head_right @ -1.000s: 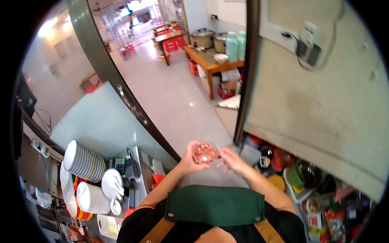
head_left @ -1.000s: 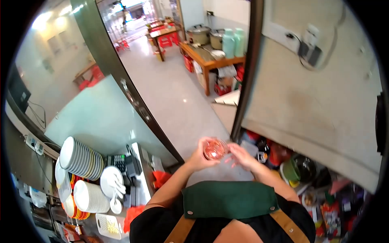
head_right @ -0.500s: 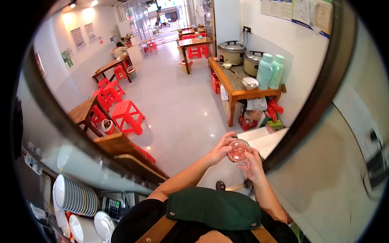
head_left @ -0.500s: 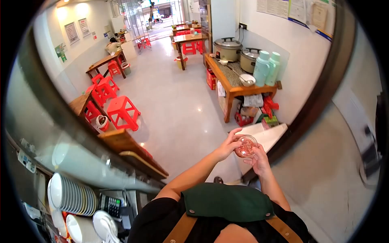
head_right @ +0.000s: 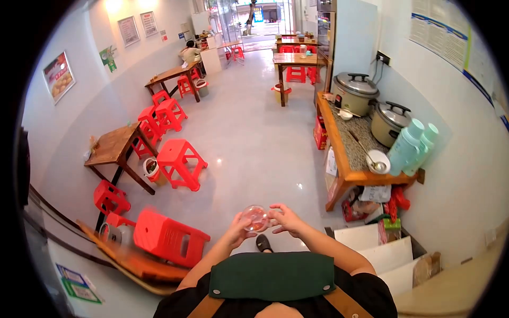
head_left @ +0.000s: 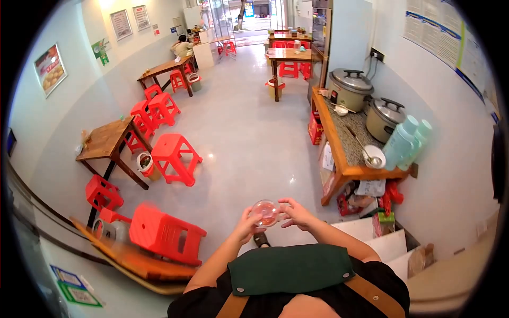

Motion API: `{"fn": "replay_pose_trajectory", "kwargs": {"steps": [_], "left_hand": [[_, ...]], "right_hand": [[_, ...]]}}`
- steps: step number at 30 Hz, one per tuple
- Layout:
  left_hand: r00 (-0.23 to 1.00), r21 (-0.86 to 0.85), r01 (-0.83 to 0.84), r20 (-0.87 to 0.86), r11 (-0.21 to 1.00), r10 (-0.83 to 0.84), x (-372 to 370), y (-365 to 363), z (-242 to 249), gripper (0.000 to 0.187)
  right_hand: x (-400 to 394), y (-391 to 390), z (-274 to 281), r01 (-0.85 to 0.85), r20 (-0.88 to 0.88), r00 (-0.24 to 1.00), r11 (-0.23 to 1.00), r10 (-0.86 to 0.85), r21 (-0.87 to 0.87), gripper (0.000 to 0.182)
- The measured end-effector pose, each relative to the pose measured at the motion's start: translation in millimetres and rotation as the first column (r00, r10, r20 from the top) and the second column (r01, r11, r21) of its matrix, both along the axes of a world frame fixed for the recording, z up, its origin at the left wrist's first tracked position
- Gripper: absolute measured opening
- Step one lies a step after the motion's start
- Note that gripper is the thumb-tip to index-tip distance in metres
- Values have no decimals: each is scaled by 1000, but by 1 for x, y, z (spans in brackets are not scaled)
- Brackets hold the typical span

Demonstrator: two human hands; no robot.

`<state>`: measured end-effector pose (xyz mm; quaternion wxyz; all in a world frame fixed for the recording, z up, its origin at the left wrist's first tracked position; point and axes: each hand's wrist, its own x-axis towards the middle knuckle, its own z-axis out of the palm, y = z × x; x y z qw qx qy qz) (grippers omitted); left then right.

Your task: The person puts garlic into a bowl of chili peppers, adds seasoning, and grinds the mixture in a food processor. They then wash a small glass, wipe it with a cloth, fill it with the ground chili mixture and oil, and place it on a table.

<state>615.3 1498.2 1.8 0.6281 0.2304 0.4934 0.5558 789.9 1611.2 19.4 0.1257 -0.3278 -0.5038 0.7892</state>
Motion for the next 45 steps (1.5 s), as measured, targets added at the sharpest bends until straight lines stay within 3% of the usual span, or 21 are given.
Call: {"fn": "replay_pose_trajectory", "kwargs": {"steps": [2,4,8,10,15,22,24,26,28,30,31,34,36,37,39,43,45], "left_hand": [[984,71,-73,166,995,60,-45,28,-21,50],[984,22,-109,145,994,105,-86,54,-29,49],[984,-109,-165,48,980,171,-155,153,-28,46],[990,-107,-144,-5,984,144,-175,214,-6,44],[983,32,-138,126,990,133,-217,386,5,43],[965,-7,-188,187,982,186,-262,585,-13,36],[929,-230,-266,197,936,312,-285,624,-35,36],[915,-267,-281,215,922,341,-312,657,-53,38],[837,-263,-453,202,852,508,-337,692,-72,40],[843,-258,-473,145,843,517,-353,723,-65,40],[834,-269,-493,124,827,537,-367,736,-71,39],[805,-279,-551,71,786,589,-401,797,-87,37],[816,-317,-545,10,776,578,-432,846,-94,37],[823,-317,-536,8,782,568,-450,877,-99,37],[865,-197,-497,-35,845,501,-482,947,-113,37],[948,-301,-319,-101,899,302,-510,1107,-69,36],[956,-255,-294,-97,921,278,-504,1190,-43,38]], "right_hand": [[-31,58,-22,27,-7,1000,997,-28,-67,54],[-46,122,-60,170,143,975,985,-168,-2,48],[-15,218,-141,43,496,848,957,-187,288,50],[18,252,-180,-41,507,831,883,-230,467,51],[56,315,-219,5,664,671,898,-330,441,45],[1,507,-225,1,697,660,928,-280,372,43],[-29,582,-206,-70,684,690,918,-238,390,43],[-69,661,-174,-219,688,707,873,-165,435,42],[-106,748,-155,-563,731,681,608,-42,559,40],[-136,825,-172,-357,665,732,749,-146,558,40],[-148,855,-169,-361,670,728,750,-144,554,40],[-176,930,-179,-352,694,679,724,-238,593,41],[-182,963,-205,-337,604,719,587,-344,736,37],[-182,978,-212,-338,609,718,596,-337,728,37],[-174,998,-222,-318,688,659,717,-303,620,37],[-155,1024,-230,-204,783,548,860,-295,467,36],[-151,1038,-234,-118,798,518,899,-306,421,35]]}}
